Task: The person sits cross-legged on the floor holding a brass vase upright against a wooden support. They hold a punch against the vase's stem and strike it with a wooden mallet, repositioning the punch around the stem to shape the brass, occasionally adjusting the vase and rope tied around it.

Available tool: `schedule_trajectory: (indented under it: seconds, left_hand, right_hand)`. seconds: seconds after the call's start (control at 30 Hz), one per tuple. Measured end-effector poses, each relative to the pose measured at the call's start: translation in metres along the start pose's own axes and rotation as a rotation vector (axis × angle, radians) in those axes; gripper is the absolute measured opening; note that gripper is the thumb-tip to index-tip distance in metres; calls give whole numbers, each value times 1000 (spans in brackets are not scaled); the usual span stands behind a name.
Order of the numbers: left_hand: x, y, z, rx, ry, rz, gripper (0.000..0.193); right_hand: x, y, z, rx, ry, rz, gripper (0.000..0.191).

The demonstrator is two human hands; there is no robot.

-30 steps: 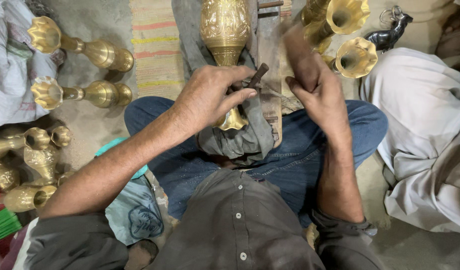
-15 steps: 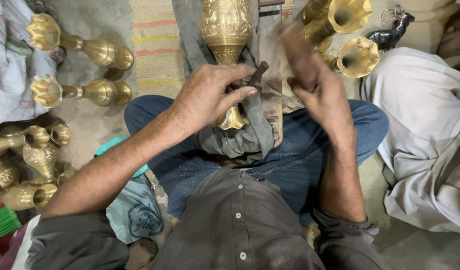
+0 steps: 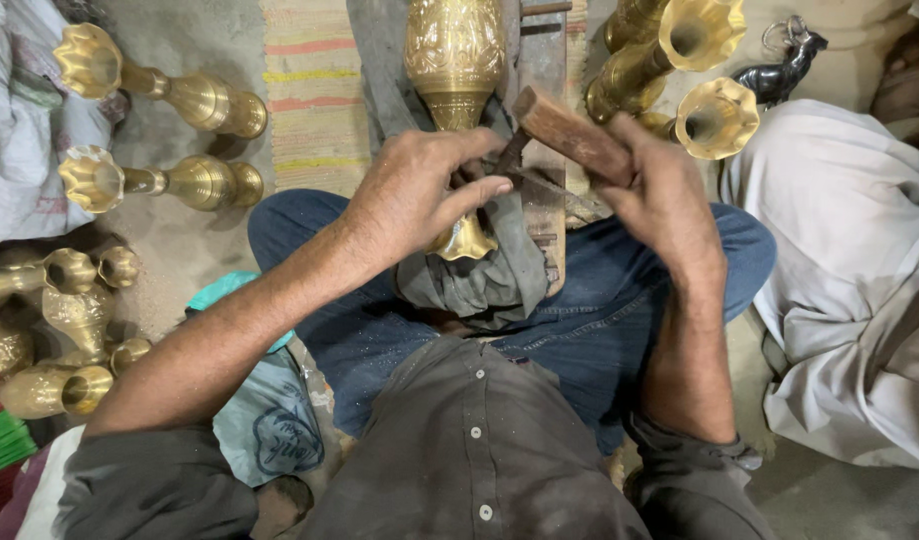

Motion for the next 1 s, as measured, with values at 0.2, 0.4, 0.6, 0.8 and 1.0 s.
schedule_trajectory:
  seconds: [0.2,0.4,0.6,0.8,1.0]
  left_hand:
    - [2,2,0,-14,60,-95,39]
    - [3,-4,-4,-4,61,-90,41]
    - [4,-4,-2,12,79,-83,40]
    - [5,-5,-3,33,58,-16,42]
    - [4,-5,-2,4,73,-44,43]
  right_hand:
    - [-3,0,-1,31,-13,-71,40]
    - [-4,-5,2,-109,142,135,67]
    - [-3,-1,-1,-229,140,71,56]
    - [1,2,7,127,177,105,63]
    - [-2,3,6,137,63,89,48]
Point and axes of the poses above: each hand's wrist, its own x-axis away from the middle knuckle, its own z-axis out of the back of the hand, y = z × x, the point moved 5 cm from there along -x, towards the middle knuckle, and after that the axes turned 12 degrees about -y, right-handed, at the moved point
